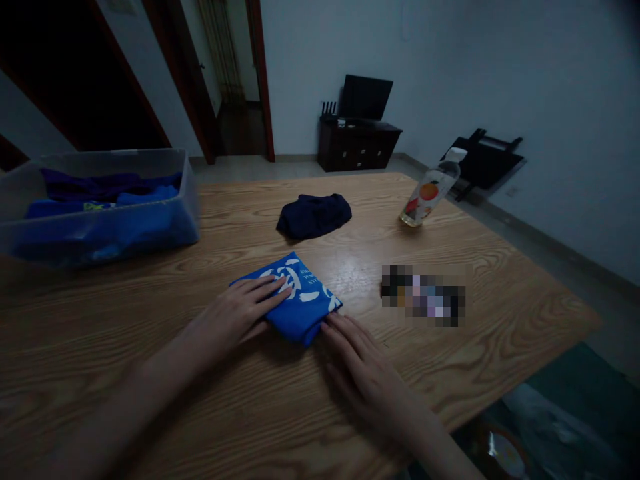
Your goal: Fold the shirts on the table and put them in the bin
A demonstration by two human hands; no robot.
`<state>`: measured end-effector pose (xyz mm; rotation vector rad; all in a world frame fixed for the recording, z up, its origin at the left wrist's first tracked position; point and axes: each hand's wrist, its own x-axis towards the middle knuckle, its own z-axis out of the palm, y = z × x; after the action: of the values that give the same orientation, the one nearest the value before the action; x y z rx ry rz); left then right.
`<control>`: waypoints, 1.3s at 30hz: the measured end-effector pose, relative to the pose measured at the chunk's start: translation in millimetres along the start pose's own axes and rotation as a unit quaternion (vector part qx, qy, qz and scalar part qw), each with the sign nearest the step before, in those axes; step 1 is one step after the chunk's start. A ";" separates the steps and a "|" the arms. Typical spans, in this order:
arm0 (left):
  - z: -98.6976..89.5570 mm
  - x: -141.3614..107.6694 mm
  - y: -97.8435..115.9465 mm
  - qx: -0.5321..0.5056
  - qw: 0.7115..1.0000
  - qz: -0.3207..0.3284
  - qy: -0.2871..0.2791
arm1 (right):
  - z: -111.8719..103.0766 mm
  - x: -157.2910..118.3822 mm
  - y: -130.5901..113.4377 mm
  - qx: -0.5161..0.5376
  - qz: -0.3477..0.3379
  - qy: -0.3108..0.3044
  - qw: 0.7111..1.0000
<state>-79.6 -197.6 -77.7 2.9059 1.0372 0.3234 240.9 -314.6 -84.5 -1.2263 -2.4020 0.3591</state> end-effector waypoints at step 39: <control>-22.4 15.2 73.8 -0.800 0.415 -0.427 0.074 | -12.9 -12.9 2.7 0.123 0.041 0.085 0.988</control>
<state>-26.9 -246.0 -45.3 0.4812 0.9886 0.8041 255.8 -323.0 -77.4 -1.1934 -2.0963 0.5368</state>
